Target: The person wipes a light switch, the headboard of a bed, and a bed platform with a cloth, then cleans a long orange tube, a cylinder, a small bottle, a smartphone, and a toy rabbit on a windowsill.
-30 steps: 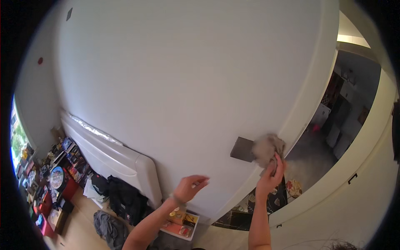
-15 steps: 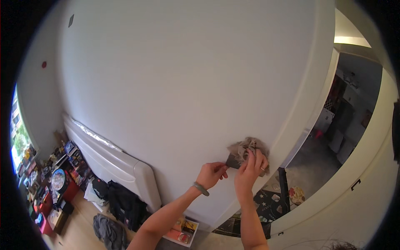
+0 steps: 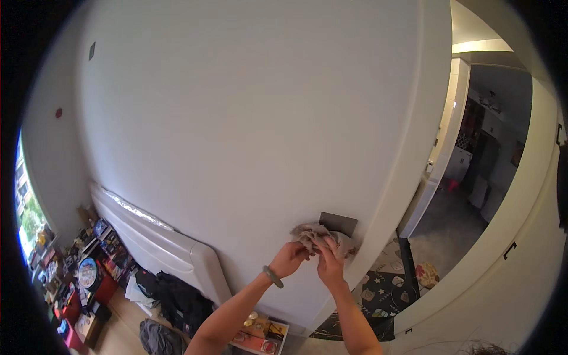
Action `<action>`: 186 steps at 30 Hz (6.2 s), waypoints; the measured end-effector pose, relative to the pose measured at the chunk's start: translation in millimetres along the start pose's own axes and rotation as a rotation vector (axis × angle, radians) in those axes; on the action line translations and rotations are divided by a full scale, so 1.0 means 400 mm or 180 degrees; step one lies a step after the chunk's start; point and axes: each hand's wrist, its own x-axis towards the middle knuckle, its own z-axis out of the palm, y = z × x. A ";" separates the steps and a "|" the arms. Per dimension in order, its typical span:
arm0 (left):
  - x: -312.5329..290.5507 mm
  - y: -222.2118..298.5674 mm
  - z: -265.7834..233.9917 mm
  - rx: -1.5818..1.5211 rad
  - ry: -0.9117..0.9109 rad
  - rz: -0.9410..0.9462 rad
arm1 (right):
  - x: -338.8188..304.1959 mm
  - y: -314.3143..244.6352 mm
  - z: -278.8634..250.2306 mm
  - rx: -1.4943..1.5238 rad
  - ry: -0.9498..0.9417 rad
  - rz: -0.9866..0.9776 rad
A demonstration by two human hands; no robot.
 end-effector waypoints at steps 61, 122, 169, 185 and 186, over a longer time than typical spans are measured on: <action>-0.874 -0.162 0.193 -0.0920 0.3525 -0.2360 | -0.474 -0.291 0.078 0.2321 -0.3697 0.2978; -1.632 0.040 -0.155 -0.0270 0.6487 -0.2161 | -0.105 -0.454 1.338 -0.1230 -0.1905 -0.1902; -1.879 0.138 0.133 -0.0368 0.6039 -0.2356 | -0.162 -0.446 0.762 0.0494 -0.1291 -0.0075; -1.702 0.081 0.113 -0.0405 0.6145 -0.2694 | -0.526 -0.130 1.003 -0.0755 -0.3062 -0.2746; -1.700 0.074 0.128 -0.0447 0.6135 -0.2815 | -0.545 -0.125 1.010 -0.0677 -0.3298 -0.2792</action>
